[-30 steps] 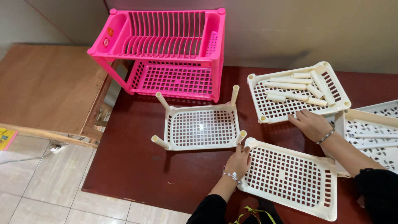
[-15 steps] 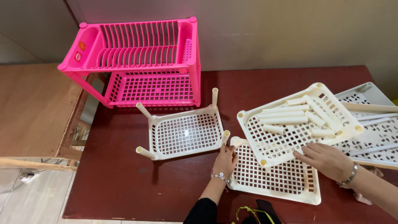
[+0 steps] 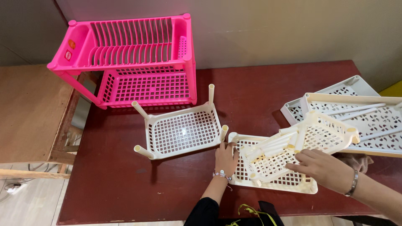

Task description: The person assembles a white plastic storage basket by inserting cylindrical connectors into corner holes and stacking basket sections. They handle multiple basket trays and connectors, aligning and pressing parts together to form a two-tier unit on a table.

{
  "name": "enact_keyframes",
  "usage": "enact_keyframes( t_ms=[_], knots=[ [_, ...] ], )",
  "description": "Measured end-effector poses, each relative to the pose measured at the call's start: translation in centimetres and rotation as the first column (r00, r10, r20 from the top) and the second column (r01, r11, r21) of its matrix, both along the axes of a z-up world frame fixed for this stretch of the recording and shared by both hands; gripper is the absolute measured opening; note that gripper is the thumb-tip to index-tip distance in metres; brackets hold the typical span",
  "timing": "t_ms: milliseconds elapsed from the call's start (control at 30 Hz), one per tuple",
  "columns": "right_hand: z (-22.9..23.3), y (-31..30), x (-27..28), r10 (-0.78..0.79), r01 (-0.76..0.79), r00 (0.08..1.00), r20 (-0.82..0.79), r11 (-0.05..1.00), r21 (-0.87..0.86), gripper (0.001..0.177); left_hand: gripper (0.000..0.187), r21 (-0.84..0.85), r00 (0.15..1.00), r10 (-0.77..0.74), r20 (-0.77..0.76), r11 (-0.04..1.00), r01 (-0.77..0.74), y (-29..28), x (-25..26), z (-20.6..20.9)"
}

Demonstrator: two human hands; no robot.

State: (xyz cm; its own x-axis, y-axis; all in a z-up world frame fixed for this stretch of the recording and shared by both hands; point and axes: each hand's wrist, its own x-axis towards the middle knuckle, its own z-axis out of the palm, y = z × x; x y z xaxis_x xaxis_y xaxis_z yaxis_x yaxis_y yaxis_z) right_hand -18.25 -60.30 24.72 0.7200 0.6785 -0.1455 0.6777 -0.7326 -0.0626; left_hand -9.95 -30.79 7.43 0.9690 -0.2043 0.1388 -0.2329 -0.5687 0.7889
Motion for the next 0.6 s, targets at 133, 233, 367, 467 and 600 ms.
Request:
enact_keyframes(
  t_ms=[133,233,367,467,600],
  knots=[
    [2.6,1.6,3.0,-0.01,0.003,0.997,-0.076,0.996,-0.088,0.068,0.02,0.019,0.994,0.01,0.106,1.0,-0.012,0.1,-0.3,-0.5],
    [4.1,3.5,4.6,-0.147,0.114,0.959,-0.242,0.983,-0.146,0.067,0.017,-0.025,0.993,0.017,0.117,1.0,-0.014,0.2,-0.4,-0.6],
    [5.8,5.1,6.4,-0.19,0.144,0.94,-0.285,0.974,-0.176,0.068,0.016,-0.138,0.999,0.031,0.029,0.99,-0.026,0.8,-0.5,-0.1],
    [6.4,5.3,8.7,-0.282,0.216,0.882,-0.379,0.954,-0.206,0.053,0.017,-0.204,0.997,0.056,-0.045,0.977,-0.064,1.5,-0.7,0.9],
    [7.0,4.9,10.8,-0.332,0.305,0.855,-0.399,0.943,-0.13,0.045,0.018,-0.249,0.984,0.059,-0.169,0.963,-0.1,2.4,-1.0,1.9]
  ],
)
